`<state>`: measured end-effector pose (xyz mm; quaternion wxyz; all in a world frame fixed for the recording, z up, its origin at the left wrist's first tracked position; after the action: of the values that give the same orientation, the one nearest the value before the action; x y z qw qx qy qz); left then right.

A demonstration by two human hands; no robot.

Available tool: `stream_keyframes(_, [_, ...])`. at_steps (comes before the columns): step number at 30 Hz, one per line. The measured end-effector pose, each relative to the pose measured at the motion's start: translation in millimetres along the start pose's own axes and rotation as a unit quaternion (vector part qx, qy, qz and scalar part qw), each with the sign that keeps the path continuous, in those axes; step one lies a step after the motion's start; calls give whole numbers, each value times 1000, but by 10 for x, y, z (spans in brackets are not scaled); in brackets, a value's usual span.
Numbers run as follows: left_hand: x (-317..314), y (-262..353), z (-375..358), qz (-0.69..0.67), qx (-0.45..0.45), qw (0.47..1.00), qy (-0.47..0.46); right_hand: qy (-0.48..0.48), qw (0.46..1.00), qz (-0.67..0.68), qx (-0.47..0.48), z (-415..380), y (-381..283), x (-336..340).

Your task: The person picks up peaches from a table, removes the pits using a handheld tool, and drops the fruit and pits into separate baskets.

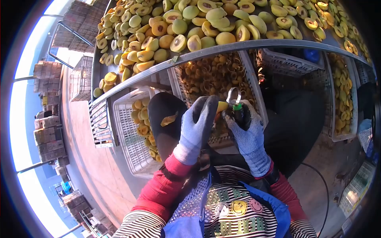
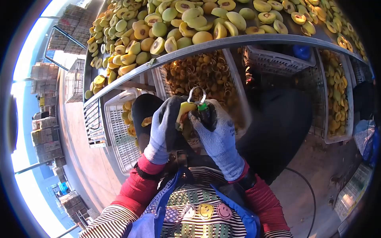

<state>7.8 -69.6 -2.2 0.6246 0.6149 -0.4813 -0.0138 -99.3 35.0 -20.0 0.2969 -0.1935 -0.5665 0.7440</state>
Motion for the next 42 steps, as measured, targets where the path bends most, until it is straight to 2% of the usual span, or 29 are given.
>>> stream_keyframes(1, [-14,12,-50,0,1,1000,0,-1,1000,0,-1,-13,6,6])
stream_keyframes(2, [-44,29,-90,-197,66,977,-52,1,1000,25,-19,-18,19,16])
stream_keyframes(3, [-93,58,-136,-384,127,909,-102,4,998,49,-37,-19,29,28])
stream_keyframes(4, [-142,105,-224,-396,127,906,-78,5,998,48,-37,-27,4,37])
stream_keyframes(7, [-229,-2,-309,-372,150,914,-66,-36,998,14,-58,-128,-51,21])
stream_keyframes(10, [-391,-108,-301,-421,144,895,-46,-37,995,-69,64,-196,-185,-14])
stream_keyframes(11, [-338,-76,-273,-215,32,976,20,-52,991,-93,86,-247,-230,-47])
stream_keyframes(13, [-276,76,-285,-180,18,982,44,-35,989,-81,116,-244,-276,-45])
stream_keyframes(14, [-248,82,-251,-284,96,954,25,-37,989,-81,117,-236,-290,-25])
stream_keyframes(15, [-223,65,-216,-381,172,908,7,-36,997,-42,54,-235,-281,15])
stream_keyframes(16, [-200,37,-131,-299,93,949,39,-35,999,-2,-8,-229,-274,68])
stream_keyframes(17, [-193,-12,-120,-401,160,901,32,-60,993,-98,9,-201,-317,169])
stream_keyframes(20, [-178,4,-117,-414,153,897,22,-76,996,-49,-13,-283,-230,88])
stream_keyframes(22, [-233,99,-190,-403,116,908,5,-60,971,-179,143,-404,-287,6])
stream_keyframes(27, [-354,65,-252,-426,117,895,58,-87,972,-169,138,-415,-256,-15])
stream_keyframes(29, [-348,93,-266,-393,95,911,80,-88,970,-176,146,-435,-249,-17])
stream_keyframes(31, [-336,98,-261,-365,85,922,94,-98,978,-146,109,-439,-235,-22])
stream_keyframes(35, [-338,89,-262,-375,113,917,72,-71,974,-157,147,-576,-106,-7])
stream_keyframes(38, [-342,73,-246,-347,120,929,51,-112,984,-104,94,-590,-58,22])
stream_keyframes(40, [-366,32,-232,-349,150,924,39,-94,948,-208,223,-647,-22,23])
stream_keyframes(41, [-374,41,-228,-348,151,924,38,-94,948,-208,221,-659,-23,14])
stream_keyframes(42, [-383,62,-218,-360,152,920,31,-72,965,-184,170,-652,-23,6])
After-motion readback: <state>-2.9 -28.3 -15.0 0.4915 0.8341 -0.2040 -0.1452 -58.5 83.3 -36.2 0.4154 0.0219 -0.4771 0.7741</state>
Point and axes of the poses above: each hand's wrist, its own z-axis towards the middle knuckle, its own x-axis out of the back of the hand, y = z × x, the point moved 2 cm from there along z, towards the middle knuckle, and after that the axes turned 14 degrees about x, right-handed, at the moved point
